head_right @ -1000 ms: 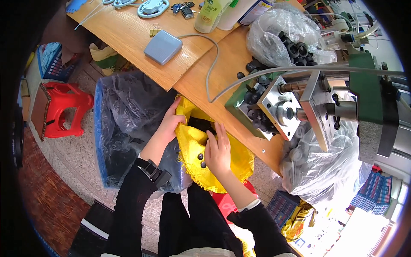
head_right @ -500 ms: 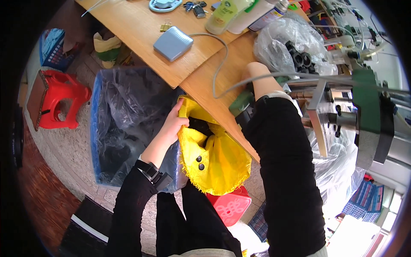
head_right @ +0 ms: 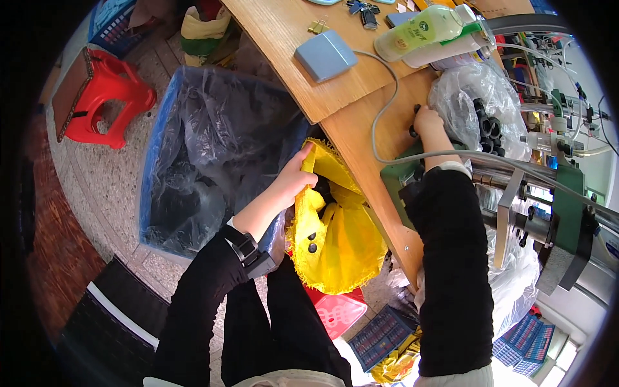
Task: The recorder uses a press machine and manual handling to assemble or process plastic and rubber manufacturing components, placing finished items into a yellow bag.
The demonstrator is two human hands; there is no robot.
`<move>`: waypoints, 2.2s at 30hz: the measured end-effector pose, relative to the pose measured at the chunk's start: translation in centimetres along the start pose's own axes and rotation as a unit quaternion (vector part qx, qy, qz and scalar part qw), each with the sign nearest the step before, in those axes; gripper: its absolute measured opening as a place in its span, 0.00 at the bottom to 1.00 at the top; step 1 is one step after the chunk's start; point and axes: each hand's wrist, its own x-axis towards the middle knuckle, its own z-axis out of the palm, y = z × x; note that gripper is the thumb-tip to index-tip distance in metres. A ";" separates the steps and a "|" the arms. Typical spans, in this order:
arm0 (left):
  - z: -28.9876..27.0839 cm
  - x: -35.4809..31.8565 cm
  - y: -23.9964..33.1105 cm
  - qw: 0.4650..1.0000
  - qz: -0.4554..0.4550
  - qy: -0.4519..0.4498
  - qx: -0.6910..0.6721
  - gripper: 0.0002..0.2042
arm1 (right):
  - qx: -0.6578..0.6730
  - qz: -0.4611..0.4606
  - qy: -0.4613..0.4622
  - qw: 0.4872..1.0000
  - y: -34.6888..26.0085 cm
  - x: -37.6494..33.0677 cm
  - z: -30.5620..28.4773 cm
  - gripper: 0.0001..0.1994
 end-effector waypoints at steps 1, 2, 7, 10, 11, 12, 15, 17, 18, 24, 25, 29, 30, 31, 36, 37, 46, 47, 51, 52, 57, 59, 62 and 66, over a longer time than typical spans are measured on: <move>0.0 0.1 0.1 1.000 0.001 0.003 0.011 0.39 | 0.000 0.027 0.006 1.000 -0.5 0.1 0.2 0.30; -0.1 0.0 0.3 1.000 -0.001 0.009 0.025 0.39 | 0.000 0.045 -0.015 0.999 -1.5 0.0 0.2 0.23; 0.9 0.4 0.6 1.000 -0.025 -0.004 0.001 0.39 | 0.132 0.130 0.061 0.981 -4.5 -1.2 1.0 0.18; 0.7 -0.2 1.3 0.999 -0.041 0.012 0.007 0.39 | 0.142 0.097 0.097 0.980 -7.4 -5.2 1.7 0.19; 0.7 0.0 1.0 0.999 -0.041 0.007 0.008 0.39 | 0.128 0.080 0.143 0.978 -7.9 -6.6 2.6 0.19; 1.6 0.3 0.8 1.000 -0.016 0.012 0.005 0.40 | 0.099 0.092 0.203 0.970 -7.5 -6.6 3.9 0.18; 2.0 0.7 0.5 1.000 0.006 0.022 0.016 0.41 | 0.062 0.026 0.227 0.972 -7.4 -8.5 6.1 0.14; 1.1 0.8 0.0 1.000 0.008 0.022 0.003 0.41 | 0.112 -0.043 0.182 0.976 -7.2 -13.4 4.3 0.15; 0.4 0.8 -0.1 0.999 0.015 0.029 0.005 0.41 | 0.161 -0.115 0.137 0.971 -7.8 -16.4 3.4 0.15; 1.4 0.9 0.7 1.000 -0.009 0.020 0.000 0.40 | 0.365 -0.123 0.245 0.890 -9.1 -25.9 7.2 0.22; 1.6 1.0 0.7 1.000 -0.006 0.017 0.004 0.40 | 0.358 -0.130 0.263 0.886 -9.1 -26.8 8.1 0.23; 1.2 0.7 0.7 1.000 -0.006 0.021 -0.006 0.40 | 0.411 -0.186 0.231 0.862 -8.4 -28.3 9.5 0.24; 0.9 0.7 0.6 1.000 0.000 0.025 -0.013 0.40 | 0.416 -0.159 0.261 0.856 -8.3 -27.9 8.7 0.23; 0.5 0.6 0.6 0.999 0.007 0.031 -0.021 0.40 | 0.420 -0.133 0.291 0.849 -8.2 -27.2 8.0 0.22; 1.2 1.4 0.4 1.000 -0.019 0.011 -0.006 0.39 | 0.479 -0.203 0.345 0.781 -8.5 -20.6 6.6 0.18; 1.2 1.5 0.3 1.000 -0.017 0.009 -0.003 0.39 | 0.467 -0.209 0.353 0.783 -9.0 -20.6 6.7 0.18; 1.3 1.6 0.9 0.998 -0.009 0.017 0.054 0.40 | 0.432 -0.265 0.302 0.808 -7.2 -26.3 10.2 0.15; 1.2 1.3 1.2 0.998 -0.007 0.020 0.053 0.40 | 0.435 -0.231 0.329 0.806 -6.5 -25.9 9.4 0.15; 1.0 1.1 0.8 0.999 -0.009 0.004 0.038 0.40 | 0.456 -0.100 0.402 0.788 -5.2 -20.5 5.8 0.18; 0.8 1.1 0.7 0.999 -0.009 0.007 0.035 0.40 | 0.457 -0.099 0.401 0.788 -5.9 -19.6 5.2 0.18; 1.0 0.4 0.7 0.999 0.016 0.013 0.029 0.40 | 0.507 0.017 0.334 0.794 -7.8 -13.2 0.5 0.17; 1.1 0.2 0.9 0.999 0.024 0.019 0.045 0.40 | 0.468 0.030 0.410 0.782 -7.6 -7.4 2.0 0.17; 1.2 -0.3 0.9 0.998 0.015 0.013 0.064 0.40 | 0.294 0.035 0.522 0.800 -5.7 -3.0 2.8 0.16; 0.1 -0.9 0.7 0.998 -0.021 0.009 0.062 0.39 | 0.436 -0.046 0.269 0.858 -6.1 -5.5 1.7 0.14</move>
